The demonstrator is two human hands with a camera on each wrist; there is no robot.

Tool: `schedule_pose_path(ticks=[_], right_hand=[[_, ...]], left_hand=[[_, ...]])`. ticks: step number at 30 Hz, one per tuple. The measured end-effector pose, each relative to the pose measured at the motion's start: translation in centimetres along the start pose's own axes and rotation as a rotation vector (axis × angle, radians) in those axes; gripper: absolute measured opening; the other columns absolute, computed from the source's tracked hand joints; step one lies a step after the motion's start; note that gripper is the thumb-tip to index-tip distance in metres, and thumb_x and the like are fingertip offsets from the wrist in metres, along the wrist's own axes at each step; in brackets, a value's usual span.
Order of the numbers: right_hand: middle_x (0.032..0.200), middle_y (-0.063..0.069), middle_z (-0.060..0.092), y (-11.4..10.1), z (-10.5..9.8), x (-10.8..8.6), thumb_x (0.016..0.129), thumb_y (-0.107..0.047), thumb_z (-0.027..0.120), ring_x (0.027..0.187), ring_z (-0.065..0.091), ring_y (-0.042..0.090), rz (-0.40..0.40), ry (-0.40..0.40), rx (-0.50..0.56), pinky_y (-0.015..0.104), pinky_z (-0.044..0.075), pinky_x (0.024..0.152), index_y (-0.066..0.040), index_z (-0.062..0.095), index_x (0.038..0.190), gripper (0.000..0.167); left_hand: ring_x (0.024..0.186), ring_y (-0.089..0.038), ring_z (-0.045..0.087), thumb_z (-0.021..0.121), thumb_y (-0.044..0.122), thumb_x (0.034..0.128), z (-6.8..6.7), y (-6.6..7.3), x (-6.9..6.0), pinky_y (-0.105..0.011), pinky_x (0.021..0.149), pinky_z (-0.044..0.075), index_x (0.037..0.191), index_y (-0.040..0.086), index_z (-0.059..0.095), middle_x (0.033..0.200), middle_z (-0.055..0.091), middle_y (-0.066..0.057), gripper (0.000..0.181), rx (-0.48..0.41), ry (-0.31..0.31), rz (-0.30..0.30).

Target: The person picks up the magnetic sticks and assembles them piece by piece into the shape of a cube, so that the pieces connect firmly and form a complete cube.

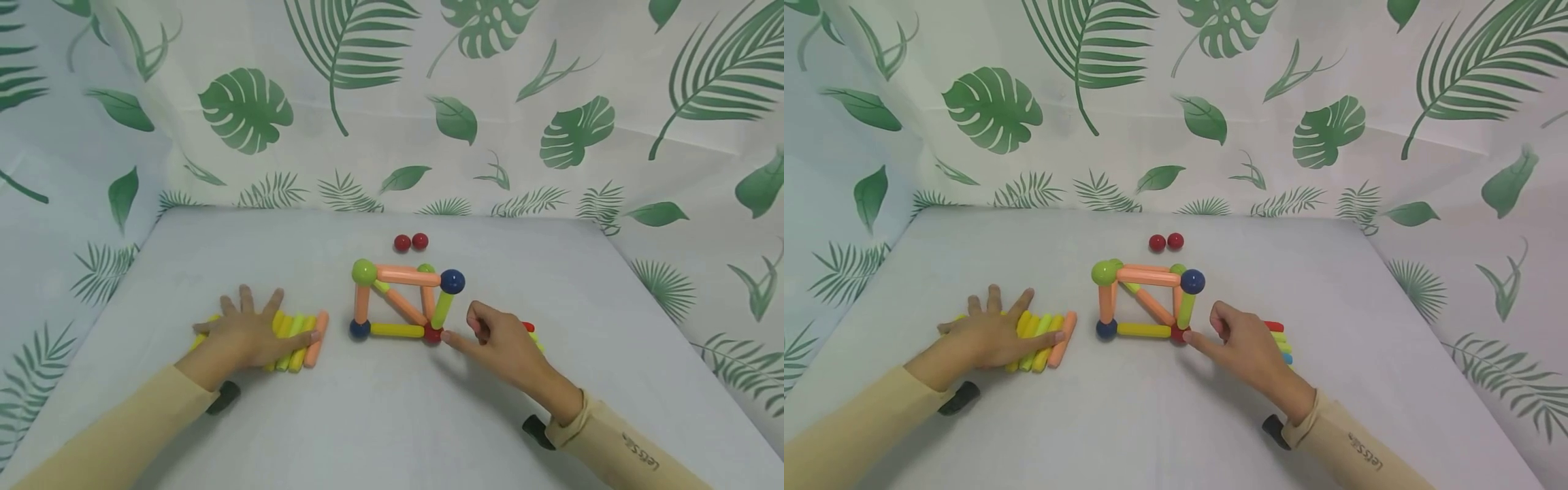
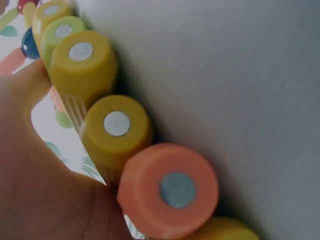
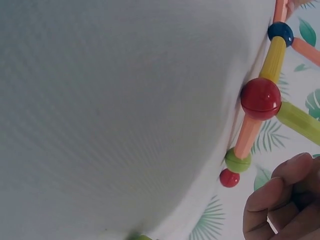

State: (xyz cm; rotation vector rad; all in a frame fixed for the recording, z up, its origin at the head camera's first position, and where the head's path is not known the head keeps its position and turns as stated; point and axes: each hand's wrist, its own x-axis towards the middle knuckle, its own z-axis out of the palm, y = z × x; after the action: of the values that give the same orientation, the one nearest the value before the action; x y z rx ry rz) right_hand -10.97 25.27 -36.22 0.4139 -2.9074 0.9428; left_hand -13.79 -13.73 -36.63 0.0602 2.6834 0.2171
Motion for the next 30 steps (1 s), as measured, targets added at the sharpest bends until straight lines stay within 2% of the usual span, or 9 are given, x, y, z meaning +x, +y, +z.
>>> schedule_pose_path(ticks=[4,7,13,16,19,23,26,30], right_hand=[[0.059,-0.006,0.032,0.0,0.2,0.0,0.086,-0.047,0.079,0.051,0.034,0.01,0.0,-0.009,-0.012,0.023,0.025,0.048,-0.01,0.048,0.079,0.049],[0.059,-0.006,0.031,0.0,0.2,0.1,0.087,-0.048,0.078,0.051,0.034,0.01,0.001,-0.02,-0.015,0.023,0.025,0.049,-0.011,0.047,0.078,0.05],[0.057,-0.01,0.025,0.0,0.3,0.1,0.088,-0.05,0.077,0.051,0.028,0.007,-0.019,-0.013,-0.008,0.024,0.021,0.049,-0.016,0.038,0.066,0.056],[0.055,-0.014,0.02,-0.2,0.4,-0.2,0.089,-0.044,0.078,0.05,0.024,0.004,-0.059,0.012,0.007,0.023,0.019,0.049,-0.019,0.032,0.06,0.06],[0.054,-0.019,0.017,-0.5,0.6,-0.6,0.089,-0.032,0.079,0.048,0.022,0.001,-0.151,0.044,0.021,0.022,0.018,0.048,-0.021,0.03,0.057,0.06],[0.055,-0.021,0.017,-1.2,0.8,-1.0,0.087,-0.021,0.079,0.048,0.02,-0.005,-0.325,0.054,0.009,0.019,0.018,0.047,-0.022,0.03,0.056,0.058],[0.053,-0.02,0.021,-1.7,1.1,-1.2,0.086,-0.02,0.078,0.049,0.02,-0.009,-0.49,0.01,-0.021,0.015,0.017,0.046,-0.023,0.032,0.055,0.055],[0.051,-0.018,0.027,-2.5,1.6,-1.5,0.089,-0.024,0.076,0.05,0.021,-0.01,-0.698,-0.097,-0.088,0.011,0.018,0.049,-0.025,0.037,0.056,0.051]], left_hand=[[0.136,-0.072,0.001,0.031,0.099,0.0729,0.6,0.3,-0.6,-0.093,0.08,0.017,0.163,0.013,0.017,0.155,-0.002,-0.046,0.126,0.015,-0.006,0.043],[0.137,-0.071,0.004,0.03,0.099,0.0737,1.2,1.1,-1.2,-0.092,0.079,0.018,0.163,0.014,0.02,0.156,0.002,-0.044,0.123,0.036,0.006,0.071],[0.141,-0.066,0.011,0.028,0.099,0.0735,2.7,3.7,-2.5,-0.091,0.083,0.021,0.163,0.019,0.022,0.159,0.009,-0.039,0.12,0.085,0.051,0.109],[0.141,-0.064,0.014,0.029,0.099,0.0731,3.3,5.0,-3.1,-0.09,0.085,0.021,0.163,0.02,0.024,0.16,0.012,-0.037,0.119,0.096,0.061,0.124],[0.142,-0.062,0.016,0.029,0.1,0.0719,3.8,6.2,-3.7,-0.089,0.087,0.022,0.162,0.022,0.025,0.161,0.014,-0.034,0.12,0.119,0.058,0.13],[0.142,-0.061,0.017,0.028,0.101,0.0699,4.4,7.3,-4.3,-0.089,0.088,0.021,0.162,0.02,0.025,0.161,0.016,-0.033,0.123,0.143,0.055,0.13],[0.142,-0.061,0.017,0.028,0.102,0.0687,4.7,8.2,-4.4,-0.088,0.089,0.021,0.162,0.016,0.023,0.161,0.016,-0.032,0.127,0.143,0.064,0.128],[0.143,-0.061,0.017,0.026,0.102,0.0683,4.9,9.2,-4.3,-0.088,0.09,0.021,0.162,0.009,0.023,0.161,0.016,-0.032,0.132,0.15,0.079,0.13]])
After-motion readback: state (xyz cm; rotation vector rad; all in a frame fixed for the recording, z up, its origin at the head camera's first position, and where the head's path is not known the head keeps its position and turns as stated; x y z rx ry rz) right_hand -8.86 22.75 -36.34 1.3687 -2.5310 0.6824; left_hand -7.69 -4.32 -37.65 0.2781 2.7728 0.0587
